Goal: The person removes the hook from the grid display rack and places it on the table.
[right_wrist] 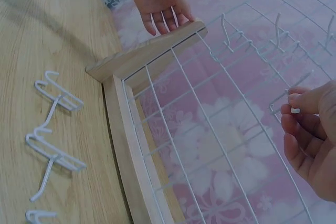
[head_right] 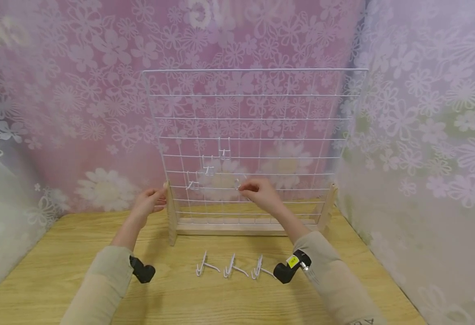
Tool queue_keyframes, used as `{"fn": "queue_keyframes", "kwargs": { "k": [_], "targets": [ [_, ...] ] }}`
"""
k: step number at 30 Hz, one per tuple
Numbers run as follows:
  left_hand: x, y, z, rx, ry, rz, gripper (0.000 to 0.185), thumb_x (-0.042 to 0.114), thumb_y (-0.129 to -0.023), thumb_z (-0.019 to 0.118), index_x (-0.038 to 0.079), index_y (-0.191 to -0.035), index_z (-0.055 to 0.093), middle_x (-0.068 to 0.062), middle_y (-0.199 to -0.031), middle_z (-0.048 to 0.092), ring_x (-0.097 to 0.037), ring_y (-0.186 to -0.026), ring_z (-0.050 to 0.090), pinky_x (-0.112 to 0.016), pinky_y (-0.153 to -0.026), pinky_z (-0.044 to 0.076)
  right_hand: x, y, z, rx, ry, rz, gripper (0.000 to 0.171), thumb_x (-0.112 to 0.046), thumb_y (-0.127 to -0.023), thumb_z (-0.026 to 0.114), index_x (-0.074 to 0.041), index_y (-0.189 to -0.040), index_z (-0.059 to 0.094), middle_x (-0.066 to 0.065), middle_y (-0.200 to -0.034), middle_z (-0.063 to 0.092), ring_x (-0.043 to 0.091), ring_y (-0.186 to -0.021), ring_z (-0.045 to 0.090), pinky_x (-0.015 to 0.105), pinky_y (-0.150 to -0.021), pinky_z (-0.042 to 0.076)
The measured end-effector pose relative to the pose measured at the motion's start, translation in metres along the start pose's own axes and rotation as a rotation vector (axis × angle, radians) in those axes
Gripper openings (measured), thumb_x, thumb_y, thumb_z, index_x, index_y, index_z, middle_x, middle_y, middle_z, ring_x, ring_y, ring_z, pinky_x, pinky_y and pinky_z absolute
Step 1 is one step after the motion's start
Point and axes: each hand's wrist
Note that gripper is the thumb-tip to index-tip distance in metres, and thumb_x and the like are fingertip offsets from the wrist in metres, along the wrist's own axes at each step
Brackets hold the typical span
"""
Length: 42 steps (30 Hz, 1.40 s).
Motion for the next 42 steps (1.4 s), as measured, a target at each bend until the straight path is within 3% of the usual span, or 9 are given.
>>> {"fn": "queue_keyframes", "kwargs": {
  "k": [9,20,26,34,42],
  "targets": [
    [0.002,-0.001,-0.001,0.006,-0.016,-0.005,0.041,0.035,-0.095,0.052,-0.003,-0.111,0.054,-0.008,-0.096,0.054,-0.020,-0.089,0.055,-0.040,-0.087,0.047,0.006,0.023,-0.012,-0.018,0.063,0.027,0.010,-0.005,-0.089,0.061,0.003,-0.094,0.062,0.009,-0.082,0.059,0.020,-0.070,0.053,0.026,-0.058,0.046],
    [0.002,-0.001,0.000,0.004,-0.012,-0.009,0.042,0.034,-0.095,0.052,-0.004,-0.113,0.053,-0.010,-0.096,0.055,-0.022,-0.090,0.055,-0.047,-0.092,0.043,0.032,0.047,-0.022,0.013,0.093,0.001,0.005,0.001,-0.085,0.065,0.004,-0.086,0.061,0.008,-0.075,0.059,0.018,-0.064,0.053,0.027,-0.055,0.047],
    [0.001,0.001,-0.001,-0.004,-0.026,-0.011,0.043,0.036,-0.095,0.051,-0.003,-0.114,0.053,-0.011,-0.099,0.054,-0.024,-0.092,0.054,-0.045,-0.092,0.044,0.038,0.062,-0.029,-0.021,0.068,0.071,0.010,-0.003,-0.085,0.065,0.004,-0.090,0.061,0.008,-0.076,0.058,0.023,-0.065,0.054,0.026,-0.055,0.046],
    [0.002,0.003,0.000,-0.017,-0.017,-0.012,0.044,0.035,-0.096,0.050,-0.004,-0.115,0.052,-0.014,-0.103,0.053,-0.028,-0.098,0.053,-0.047,-0.094,0.041,0.054,0.086,-0.039,-0.106,0.024,0.146,0.017,-0.007,-0.086,0.066,0.007,-0.093,0.061,0.010,-0.078,0.059,0.018,-0.066,0.053,0.025,-0.056,0.047],
    [0.002,0.003,0.001,-0.008,-0.017,-0.010,0.044,0.036,-0.096,0.051,-0.004,-0.115,0.053,-0.011,-0.099,0.054,-0.028,-0.096,0.054,-0.048,-0.094,0.041,0.072,0.106,-0.045,-0.126,0.012,0.190,0.022,-0.012,-0.088,0.065,0.007,-0.097,0.062,0.011,-0.080,0.060,0.016,-0.066,0.052,0.025,-0.057,0.046]
  ]
}}
Point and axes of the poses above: each hand's wrist, its own y-axis away from the middle knuckle, its own z-axis out of the palm, x = y × z
